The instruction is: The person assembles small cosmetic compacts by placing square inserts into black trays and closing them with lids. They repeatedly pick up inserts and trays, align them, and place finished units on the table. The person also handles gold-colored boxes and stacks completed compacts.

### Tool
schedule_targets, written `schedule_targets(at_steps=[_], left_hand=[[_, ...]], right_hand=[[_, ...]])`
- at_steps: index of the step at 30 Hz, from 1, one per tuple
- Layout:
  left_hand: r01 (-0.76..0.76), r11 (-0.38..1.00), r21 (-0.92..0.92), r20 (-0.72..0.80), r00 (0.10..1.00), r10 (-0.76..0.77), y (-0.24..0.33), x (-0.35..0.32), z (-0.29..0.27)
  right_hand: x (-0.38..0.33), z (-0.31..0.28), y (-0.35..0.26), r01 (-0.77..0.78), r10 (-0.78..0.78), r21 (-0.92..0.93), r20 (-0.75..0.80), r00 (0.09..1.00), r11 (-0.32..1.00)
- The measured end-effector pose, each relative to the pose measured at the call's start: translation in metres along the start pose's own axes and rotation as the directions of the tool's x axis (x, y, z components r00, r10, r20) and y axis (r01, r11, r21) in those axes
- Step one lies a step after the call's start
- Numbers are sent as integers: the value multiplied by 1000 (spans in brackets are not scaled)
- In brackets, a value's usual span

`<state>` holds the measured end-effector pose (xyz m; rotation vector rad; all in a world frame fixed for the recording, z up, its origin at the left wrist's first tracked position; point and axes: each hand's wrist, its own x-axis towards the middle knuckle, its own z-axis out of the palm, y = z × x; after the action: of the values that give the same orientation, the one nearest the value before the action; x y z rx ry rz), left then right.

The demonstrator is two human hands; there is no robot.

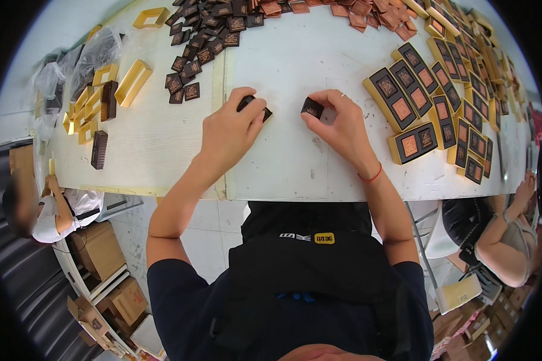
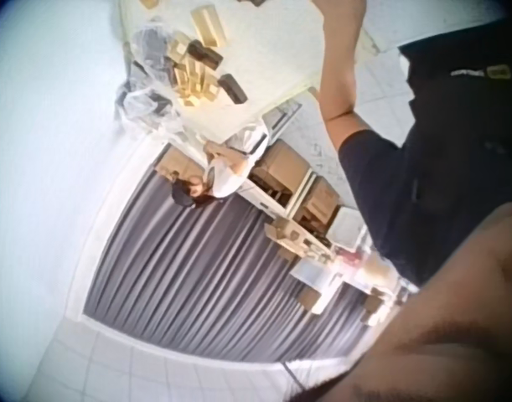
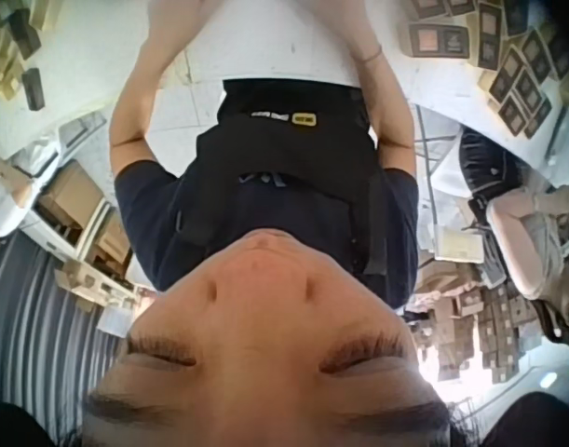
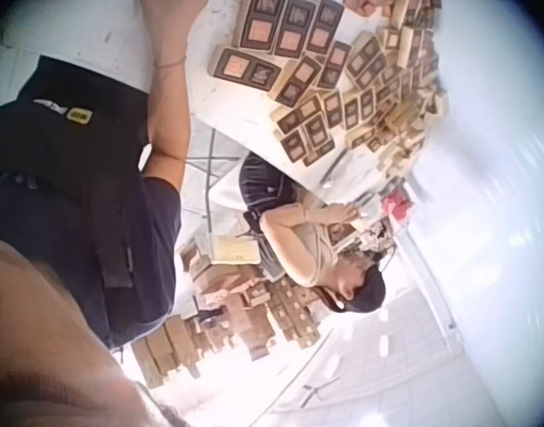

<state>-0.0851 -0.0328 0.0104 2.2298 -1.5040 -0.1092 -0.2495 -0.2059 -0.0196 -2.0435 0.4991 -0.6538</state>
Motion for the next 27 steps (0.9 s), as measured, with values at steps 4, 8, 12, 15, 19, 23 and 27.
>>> schedule_targets(at_steps=[4, 8, 12, 15, 19, 23, 27], left_hand=[[-62, 992, 110, 80, 995, 53, 0, -2, 6], [-299, 947, 113, 170, 945, 279, 9, -5, 8], [-479, 878, -9, 317, 831, 457, 32, 0, 19], [-496, 837, -230, 228, 809, 542, 35, 8, 24], [-405, 886, -224, -42, 913, 406, 24, -14, 9], [-308, 943, -125, -187, 941, 282, 26, -50, 10], [-232, 970, -78, -182, 959, 215, 14, -73, 17]], right_hand=[[-1, -15, 0, -268, 202, 475, 187, 961, 838], [-8, -32, 4, -482, 184, 874, 465, 866, 63], [-27, -41, -2, -487, 176, 867, 499, 849, -106], [-36, -47, -3, -462, 168, 876, 481, 861, -141], [-42, -55, -13, -444, 306, 870, 372, 876, 213], [-47, -42, -13, -285, 287, 660, 109, 952, 695], [-43, -21, -15, -33, 30, 393, 13, 999, 919]])
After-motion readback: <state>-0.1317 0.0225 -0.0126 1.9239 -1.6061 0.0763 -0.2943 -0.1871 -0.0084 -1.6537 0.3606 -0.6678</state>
